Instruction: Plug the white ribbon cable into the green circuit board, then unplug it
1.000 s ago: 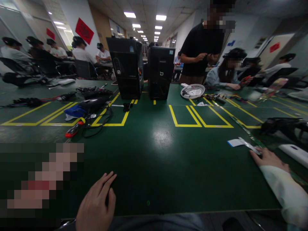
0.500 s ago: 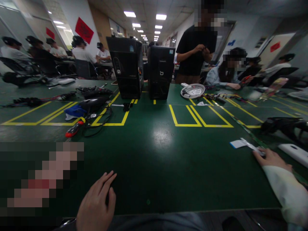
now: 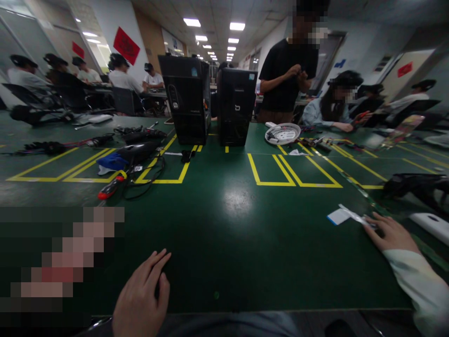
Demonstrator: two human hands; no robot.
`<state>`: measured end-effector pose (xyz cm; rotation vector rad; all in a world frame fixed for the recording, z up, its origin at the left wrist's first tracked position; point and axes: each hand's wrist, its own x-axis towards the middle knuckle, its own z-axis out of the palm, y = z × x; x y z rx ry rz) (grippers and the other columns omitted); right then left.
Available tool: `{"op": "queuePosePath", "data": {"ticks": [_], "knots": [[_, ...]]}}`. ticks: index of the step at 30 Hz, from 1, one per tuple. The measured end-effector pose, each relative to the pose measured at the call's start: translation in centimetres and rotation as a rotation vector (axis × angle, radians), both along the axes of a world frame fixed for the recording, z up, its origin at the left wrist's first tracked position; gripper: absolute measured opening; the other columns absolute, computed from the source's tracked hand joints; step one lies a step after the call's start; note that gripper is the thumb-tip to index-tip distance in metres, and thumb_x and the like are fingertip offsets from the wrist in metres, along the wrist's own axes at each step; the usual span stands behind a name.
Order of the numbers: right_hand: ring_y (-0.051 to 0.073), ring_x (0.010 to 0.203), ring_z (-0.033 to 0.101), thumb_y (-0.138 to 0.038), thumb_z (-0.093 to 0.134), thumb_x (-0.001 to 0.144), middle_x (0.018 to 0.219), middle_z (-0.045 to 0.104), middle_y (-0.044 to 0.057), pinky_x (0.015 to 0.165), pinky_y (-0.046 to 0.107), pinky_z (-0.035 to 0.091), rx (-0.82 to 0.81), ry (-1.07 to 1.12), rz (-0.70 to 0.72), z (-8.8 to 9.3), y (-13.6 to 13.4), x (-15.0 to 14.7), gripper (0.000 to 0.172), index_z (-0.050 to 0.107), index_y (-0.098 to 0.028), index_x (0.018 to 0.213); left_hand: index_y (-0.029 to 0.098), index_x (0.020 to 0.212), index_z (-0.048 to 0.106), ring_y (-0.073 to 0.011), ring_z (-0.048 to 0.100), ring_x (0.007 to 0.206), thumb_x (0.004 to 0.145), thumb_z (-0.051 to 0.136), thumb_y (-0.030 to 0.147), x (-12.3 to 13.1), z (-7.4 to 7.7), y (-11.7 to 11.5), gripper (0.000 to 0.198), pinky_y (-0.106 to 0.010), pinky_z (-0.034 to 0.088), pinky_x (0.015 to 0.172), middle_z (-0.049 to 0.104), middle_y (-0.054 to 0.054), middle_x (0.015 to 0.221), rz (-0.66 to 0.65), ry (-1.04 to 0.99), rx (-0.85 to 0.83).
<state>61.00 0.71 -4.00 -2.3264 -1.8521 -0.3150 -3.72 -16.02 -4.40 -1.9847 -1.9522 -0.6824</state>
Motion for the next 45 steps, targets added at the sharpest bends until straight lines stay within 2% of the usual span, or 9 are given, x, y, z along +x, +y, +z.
{"op": "queuePosePath", "data": {"ticks": [5,14,21,26,32,36,41,43,45], "knots": [[0.028,0.116,0.054,-0.041,0.042,0.080,0.118,0.063,0.013,0.103,0.045,0.040,0.051,0.167,0.460,0.0,0.2,-5.6,0.043,0.063,-0.016,0.108,0.015,0.120,0.056,-0.0266,0.057,0.111,0.090,0.037,0.027,0.2,0.2,0.1,0.038,-0.039,0.046,0.088,0.060,-0.012,0.123,0.005,0.011,-0.014],[0.022,0.117,0.052,-0.024,0.044,0.090,0.126,0.057,0.012,0.095,0.044,0.047,0.070,0.307,1.206,1.2,-1.5,-25.7,0.039,0.051,-0.021,0.129,0.016,0.120,0.055,-0.0258,0.057,0.110,0.090,0.038,0.027,0.1,0.1,0.1,0.037,-0.039,0.044,0.090,0.060,-0.011,0.122,-0.011,0.003,0.017],[0.023,0.114,0.051,-0.031,0.047,0.087,0.126,0.056,0.011,0.092,0.043,0.044,0.006,0.396,1.478,1.6,-1.9,-38.5,0.039,0.051,-0.019,0.124,0.019,0.123,0.054,-0.0238,0.057,0.109,0.094,0.033,0.030,0.1,0.2,-0.2,0.037,-0.036,0.046,0.086,0.058,-0.009,0.125,0.025,-0.065,-0.014],[0.023,0.117,0.048,-0.039,0.050,0.086,0.130,0.053,0.009,0.097,0.042,0.042,-0.038,0.366,1.532,1.2,-2.3,-42.6,0.046,0.049,-0.020,0.127,0.019,0.129,0.050,-0.0246,0.053,0.115,0.094,0.031,0.031,-0.5,-0.3,-0.7,0.041,-0.036,0.043,0.091,0.054,-0.010,0.131,-0.033,-0.116,0.026],[0.024,0.127,0.040,-0.046,0.045,0.089,0.142,0.041,0.012,0.103,0.044,0.037,-0.053,0.268,1.496,1.3,-1.6,-41.0,0.055,0.043,-0.017,0.136,0.024,0.122,0.059,-0.0208,0.060,0.106,0.094,0.036,0.032,-0.8,-0.2,-0.7,0.037,-0.031,0.048,0.083,0.063,-0.005,0.120,-0.123,-0.049,0.006],[0.027,0.128,0.039,-0.045,0.039,0.092,0.141,0.041,0.015,0.103,0.049,0.035,0.067,0.168,1.251,1.6,3.1,-35.5,0.052,0.045,-0.017,0.135,0.023,0.117,0.062,-0.0193,0.063,0.101,0.094,0.036,0.034,-0.6,0.1,-0.6,0.037,-0.029,0.050,0.079,0.066,-0.005,0.115,-0.102,-0.065,0.022],[0.035,0.131,0.033,-0.043,0.042,0.088,0.141,0.037,0.023,0.105,0.050,0.028,0.192,0.110,0.357,1.6,9.7,-21.2,0.056,0.052,-0.008,0.131,0.022,0.115,0.063,-0.0195,0.063,0.100,0.094,0.036,0.034,-0.4,0.1,-0.7,0.037,-0.030,0.051,0.080,0.066,-0.005,0.115,-0.094,-0.066,0.037],[0.036,0.135,0.025,-0.047,0.044,0.086,0.146,0.032,0.020,0.106,0.051,0.023,0.146,0.151,-0.075,1.4,9.9,-15.0,0.060,0.051,-0.012,0.133,0.022,0.114,0.064,-0.0197,0.064,0.099,0.094,0.036,0.034,-0.3,0.1,-0.7,0.037,-0.030,0.051,0.079,0.067,-0.005,0.113,-0.076,-0.058,0.042],[0.045,0.133,0.022,-0.044,0.042,0.085,0.143,0.030,0.031,0.100,0.060,0.021,0.157,0.188,-0.325,1.1,8.8,-9.9,0.064,0.050,-0.001,0.131,0.022,0.113,0.064,-0.0198,0.064,0.099,0.093,0.036,0.034,-0.3,0.2,-0.7,0.036,-0.030,0.051,0.079,0.067,-0.006,0.111,-0.082,-0.045,0.057]]}}
